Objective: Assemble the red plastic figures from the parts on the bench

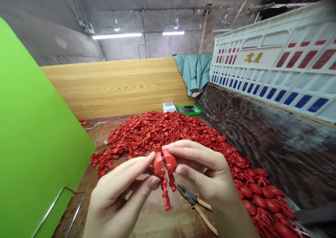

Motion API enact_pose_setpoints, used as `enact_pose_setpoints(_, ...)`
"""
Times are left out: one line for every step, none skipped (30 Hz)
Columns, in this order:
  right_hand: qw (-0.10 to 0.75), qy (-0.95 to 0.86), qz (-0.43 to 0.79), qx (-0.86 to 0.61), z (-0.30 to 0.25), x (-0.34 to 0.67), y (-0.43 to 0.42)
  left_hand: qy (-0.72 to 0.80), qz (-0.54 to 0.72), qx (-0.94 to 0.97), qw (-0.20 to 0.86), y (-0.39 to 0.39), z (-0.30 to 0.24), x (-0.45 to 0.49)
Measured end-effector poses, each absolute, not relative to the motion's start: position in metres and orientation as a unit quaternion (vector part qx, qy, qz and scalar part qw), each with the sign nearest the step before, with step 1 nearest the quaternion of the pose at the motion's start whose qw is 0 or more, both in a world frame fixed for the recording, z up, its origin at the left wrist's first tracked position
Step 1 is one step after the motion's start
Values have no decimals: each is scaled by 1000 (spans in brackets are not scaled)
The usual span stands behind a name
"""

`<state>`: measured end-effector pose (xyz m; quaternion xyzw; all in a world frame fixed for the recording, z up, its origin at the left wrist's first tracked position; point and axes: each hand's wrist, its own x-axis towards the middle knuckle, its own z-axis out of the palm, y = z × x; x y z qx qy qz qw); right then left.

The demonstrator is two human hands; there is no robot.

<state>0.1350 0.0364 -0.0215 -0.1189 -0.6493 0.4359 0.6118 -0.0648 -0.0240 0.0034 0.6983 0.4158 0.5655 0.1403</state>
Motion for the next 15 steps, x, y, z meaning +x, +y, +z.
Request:
enact_pose_setpoints(613, -651, 431, -121, -21, 135, 36, 417, 565, 699, 138, -24, 3, -64)
enact_pose_setpoints(613, -653, 429, -120, -21, 135, 37, 419, 565, 698, 136, -24, 3, -64)
enact_pose_setpoints(613, -653, 429, -116, -20, 135, 37, 421, 564, 698, 135, -24, 3, -64)
enact_pose_setpoints(613, -653, 431, -111, -20, 135, 37, 421, 565, 697, 133, -24, 3, -64)
enact_pose_setpoints(613, -651, 436, -105, -20, 135, 38, 421, 565, 698, 130, -24, 2, -64)
enact_pose_setpoints(612, -648, 442, -100, -20, 134, 38, 421, 566, 697, 128, -23, 2, -65)
enact_pose_setpoints(611, -646, 447, -99, -20, 134, 38, 421, 567, 696, 127, -23, 1, -64)
enact_pose_setpoints(611, -643, 451, -100, -20, 134, 38, 418, 570, 696, 126, -23, 1, -64)
enact_pose_setpoints(610, -642, 453, -103, -21, 134, 39, 415, 571, 697, 126, -23, 1, -64)
enact_pose_setpoints(610, -642, 453, -106, -21, 133, 39, 415, 571, 697, 127, -22, 2, -63)
enact_pose_setpoints(608, -642, 453, -109, -21, 133, 38, 416, 571, 696, 127, -22, 2, -62)
enact_pose_setpoints(607, -643, 454, -109, -22, 134, 38, 417, 572, 695, 126, -23, 3, -62)
enact_pose_setpoints(606, -644, 454, -107, -22, 134, 38, 419, 572, 695, 122, -23, 3, -61)
enact_pose_setpoints(605, -646, 454, -104, -22, 134, 38, 420, 571, 695, 118, -23, 4, -61)
enact_pose_setpoints(604, -648, 453, -102, -22, 134, 37, 421, 571, 695, 114, -23, 4, -61)
